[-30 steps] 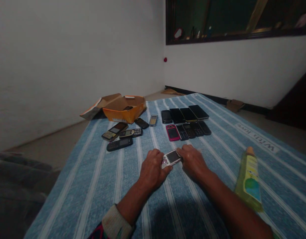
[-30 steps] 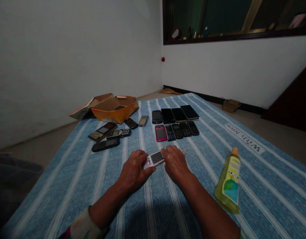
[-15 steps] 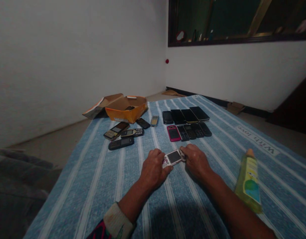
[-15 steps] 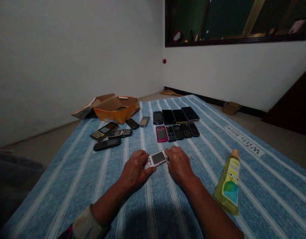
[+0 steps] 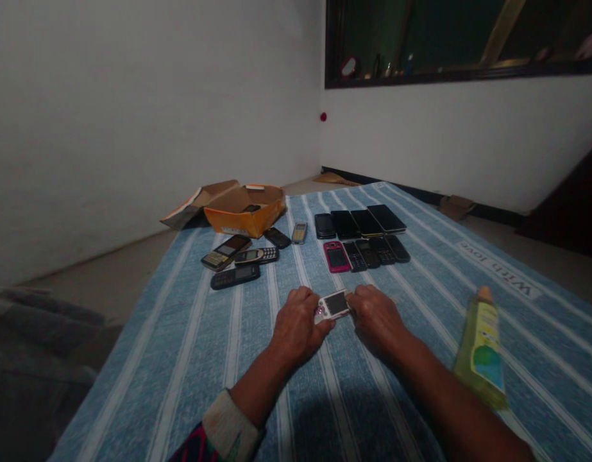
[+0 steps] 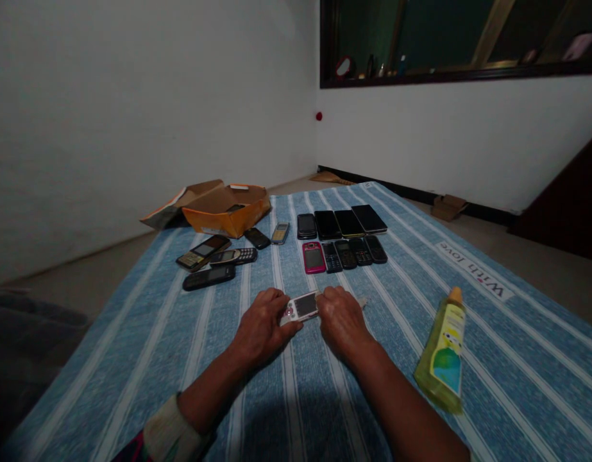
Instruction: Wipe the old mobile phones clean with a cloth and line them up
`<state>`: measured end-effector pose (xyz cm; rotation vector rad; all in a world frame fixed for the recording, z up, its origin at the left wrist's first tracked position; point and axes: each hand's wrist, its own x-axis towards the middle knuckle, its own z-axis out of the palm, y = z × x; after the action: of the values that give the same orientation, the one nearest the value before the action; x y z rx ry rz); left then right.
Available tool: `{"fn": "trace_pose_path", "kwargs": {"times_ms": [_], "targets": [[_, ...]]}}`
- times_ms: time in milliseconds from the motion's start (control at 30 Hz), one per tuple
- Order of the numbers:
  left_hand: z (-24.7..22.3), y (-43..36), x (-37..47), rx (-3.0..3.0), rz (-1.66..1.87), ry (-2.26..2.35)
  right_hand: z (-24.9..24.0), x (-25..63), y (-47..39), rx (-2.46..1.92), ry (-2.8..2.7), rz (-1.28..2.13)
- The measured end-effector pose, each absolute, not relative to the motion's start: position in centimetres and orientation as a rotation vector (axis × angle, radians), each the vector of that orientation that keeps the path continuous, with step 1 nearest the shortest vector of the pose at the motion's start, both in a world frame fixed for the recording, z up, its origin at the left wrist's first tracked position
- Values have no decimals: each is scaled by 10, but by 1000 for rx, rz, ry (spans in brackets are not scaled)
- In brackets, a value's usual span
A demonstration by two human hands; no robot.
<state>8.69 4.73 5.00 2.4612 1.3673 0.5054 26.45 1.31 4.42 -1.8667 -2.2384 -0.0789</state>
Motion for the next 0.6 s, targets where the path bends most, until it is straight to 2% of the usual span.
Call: {"fn": "trace_pose_path", "kwargs": {"times_ms": [233, 433, 600], "targets": [[49, 48, 87, 2475, 514, 1379, 42, 270, 12, -1880, -2190, -31], [49, 46, 88, 2488, 510, 1396, 42, 257, 18, -1798, -2163, -227], [48, 47, 88, 2496, 511, 1384, 38, 243, 17, -1747, -2226, -249]]}}
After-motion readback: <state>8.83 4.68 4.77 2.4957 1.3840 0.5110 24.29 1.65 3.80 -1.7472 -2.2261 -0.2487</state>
